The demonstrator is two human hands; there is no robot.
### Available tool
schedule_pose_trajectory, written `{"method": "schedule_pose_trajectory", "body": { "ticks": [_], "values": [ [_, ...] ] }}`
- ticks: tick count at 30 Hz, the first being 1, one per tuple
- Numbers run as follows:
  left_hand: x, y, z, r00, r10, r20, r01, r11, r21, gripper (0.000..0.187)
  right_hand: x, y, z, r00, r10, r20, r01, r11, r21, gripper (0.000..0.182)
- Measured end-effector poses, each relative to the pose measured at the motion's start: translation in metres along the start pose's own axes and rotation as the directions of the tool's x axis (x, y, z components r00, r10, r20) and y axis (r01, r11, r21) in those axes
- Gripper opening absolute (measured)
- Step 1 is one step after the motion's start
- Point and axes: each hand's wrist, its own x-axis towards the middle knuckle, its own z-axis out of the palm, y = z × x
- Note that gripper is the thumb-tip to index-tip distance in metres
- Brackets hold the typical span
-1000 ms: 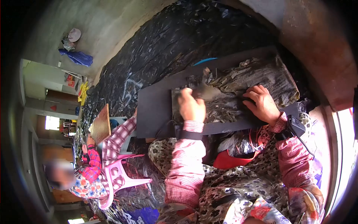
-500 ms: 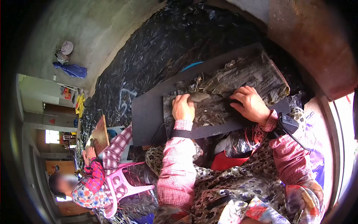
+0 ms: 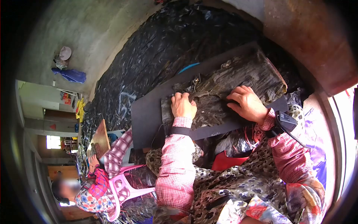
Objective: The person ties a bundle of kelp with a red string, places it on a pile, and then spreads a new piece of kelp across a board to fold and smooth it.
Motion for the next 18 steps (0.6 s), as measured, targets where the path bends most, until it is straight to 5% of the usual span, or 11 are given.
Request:
{"method": "schedule_pose_trajectory", "body": {
  "ticks": [5,10,14,16,18],
  "values": [
    [0.000,-0.003,-0.005,0.998,0.058,0.019,-0.060,0.995,0.083,0.028,0.000,-0.001,-0.001,1.000,-0.002,-0.009,0.002,1.000,0.008,0.023],
    [0.004,-0.017,-0.001,0.993,0.025,-0.119,-0.054,0.965,-0.256,0.032,-0.001,-0.003,-0.005,1.000,0.006,-0.020,-0.006,1.000,0.022,0.022],
    [-0.005,-0.004,-0.007,0.999,0.023,-0.027,-0.027,0.984,-0.174,0.032,-0.001,-0.001,-0.005,1.000,0.011,-0.016,-0.010,1.000,0.018,0.023],
    [-0.005,0.000,-0.005,0.997,0.073,-0.024,-0.073,0.997,0.012,0.032,-0.002,-0.001,-0.005,1.000,0.009,-0.017,-0.008,1.000,0.016,0.023],
    [0.001,0.002,-0.002,0.998,-0.013,0.065,0.014,1.000,-0.007,0.034,-0.002,-0.001,-0.004,1.000,0.019,-0.004,-0.019,1.000,0.019,0.023]
  ]
}}
